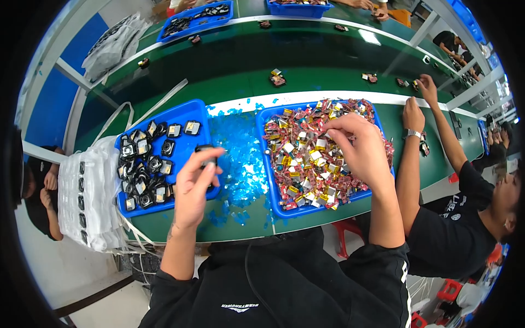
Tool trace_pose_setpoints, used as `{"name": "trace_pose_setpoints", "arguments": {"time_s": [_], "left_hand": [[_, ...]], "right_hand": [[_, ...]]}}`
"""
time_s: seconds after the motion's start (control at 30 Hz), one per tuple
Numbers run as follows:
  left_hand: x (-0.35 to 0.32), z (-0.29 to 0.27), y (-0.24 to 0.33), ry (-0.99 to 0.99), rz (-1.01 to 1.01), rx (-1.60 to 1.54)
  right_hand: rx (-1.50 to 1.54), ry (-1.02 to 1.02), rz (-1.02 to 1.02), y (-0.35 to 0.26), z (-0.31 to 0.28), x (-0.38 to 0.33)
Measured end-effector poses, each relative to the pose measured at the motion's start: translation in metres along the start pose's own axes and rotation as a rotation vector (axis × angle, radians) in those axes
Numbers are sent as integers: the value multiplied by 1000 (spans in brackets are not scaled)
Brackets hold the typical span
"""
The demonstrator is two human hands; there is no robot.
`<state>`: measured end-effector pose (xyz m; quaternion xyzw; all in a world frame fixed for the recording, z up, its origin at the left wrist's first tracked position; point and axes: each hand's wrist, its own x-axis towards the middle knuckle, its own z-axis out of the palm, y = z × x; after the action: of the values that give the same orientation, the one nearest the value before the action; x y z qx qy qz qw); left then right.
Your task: Assembling electronic components by manually placing small modules into larger housings on a production line.
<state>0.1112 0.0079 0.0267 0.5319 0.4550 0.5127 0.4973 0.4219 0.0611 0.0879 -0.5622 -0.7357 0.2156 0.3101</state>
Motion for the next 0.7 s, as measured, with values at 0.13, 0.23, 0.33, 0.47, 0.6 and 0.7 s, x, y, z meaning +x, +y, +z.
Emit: {"name": "trace_pose_setpoints", "arguments": {"time_s": [0.13,0.23,0.33,0.47,0.6,0.7], "left_hand": [[14,30,27,-98,75,225],[17,44,36,-183,143,308],[14,41,33,-257,99,241],[9,31,27,-193,72,242],[2,26,12,-88,74,194],[-3,25,2,54,37,144]], "right_hand": [[72,-52,-233,-37,12,-10],[281,-97,-147,-62,26,-19],[493,-71,-104,-57,45,-19],[610,-113,-16,-64,61,-17],[496,-87,-104,-74,80,-13],[170,44,-482,-78,92,-14]]}}
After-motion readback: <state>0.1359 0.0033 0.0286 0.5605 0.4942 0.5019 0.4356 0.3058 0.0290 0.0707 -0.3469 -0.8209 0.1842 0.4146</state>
